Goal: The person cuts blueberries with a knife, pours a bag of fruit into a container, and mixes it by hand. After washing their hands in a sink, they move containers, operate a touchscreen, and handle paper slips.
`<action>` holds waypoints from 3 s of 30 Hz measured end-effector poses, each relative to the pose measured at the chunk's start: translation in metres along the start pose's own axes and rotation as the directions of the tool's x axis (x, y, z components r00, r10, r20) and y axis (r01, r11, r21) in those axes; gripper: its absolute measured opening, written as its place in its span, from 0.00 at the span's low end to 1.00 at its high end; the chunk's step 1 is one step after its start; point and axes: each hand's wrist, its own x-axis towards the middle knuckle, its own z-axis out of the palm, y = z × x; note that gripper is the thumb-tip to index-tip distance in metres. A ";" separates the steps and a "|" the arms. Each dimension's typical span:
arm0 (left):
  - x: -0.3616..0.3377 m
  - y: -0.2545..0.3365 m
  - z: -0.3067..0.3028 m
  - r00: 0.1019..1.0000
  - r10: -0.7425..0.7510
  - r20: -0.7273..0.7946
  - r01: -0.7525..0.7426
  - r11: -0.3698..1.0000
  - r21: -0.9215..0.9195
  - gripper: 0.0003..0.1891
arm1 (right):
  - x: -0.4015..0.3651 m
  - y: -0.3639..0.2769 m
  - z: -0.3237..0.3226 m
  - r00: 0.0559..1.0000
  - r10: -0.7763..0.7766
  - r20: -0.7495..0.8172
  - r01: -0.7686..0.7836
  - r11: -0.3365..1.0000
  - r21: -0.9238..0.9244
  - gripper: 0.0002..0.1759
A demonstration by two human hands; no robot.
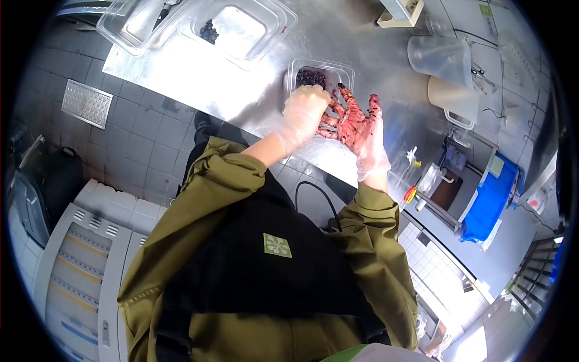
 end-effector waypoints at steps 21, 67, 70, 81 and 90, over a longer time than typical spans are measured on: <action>0.010 0.018 -0.018 0.941 0.141 -0.309 -0.200 0.965 -0.168 0.04 | -0.006 0.004 -0.013 0.999 0.046 -0.016 -0.047 0.996 -0.080 0.51; 0.025 -0.024 -0.008 0.991 0.085 0.101 -0.062 0.974 -0.219 0.09 | -0.011 0.004 -0.018 0.820 -0.308 0.483 0.354 -0.389 -0.850 0.22; 0.017 -0.024 -0.021 0.999 0.001 0.049 0.011 0.968 -0.252 0.10 | -0.017 0.015 -0.041 0.797 -0.500 0.338 0.458 0.137 -0.878 0.26; 0.011 -0.027 -0.049 0.624 -0.253 0.739 0.497 -0.601 -0.625 0.19 | -0.016 0.008 -0.003 0.845 -0.534 -0.005 0.534 0.844 0.052 0.27; 0.021 -0.084 -0.232 0.888 -0.152 0.434 0.313 -0.493 -0.812 0.13 | 0.069 -0.055 0.167 0.827 -0.473 0.303 0.387 0.871 0.304 0.27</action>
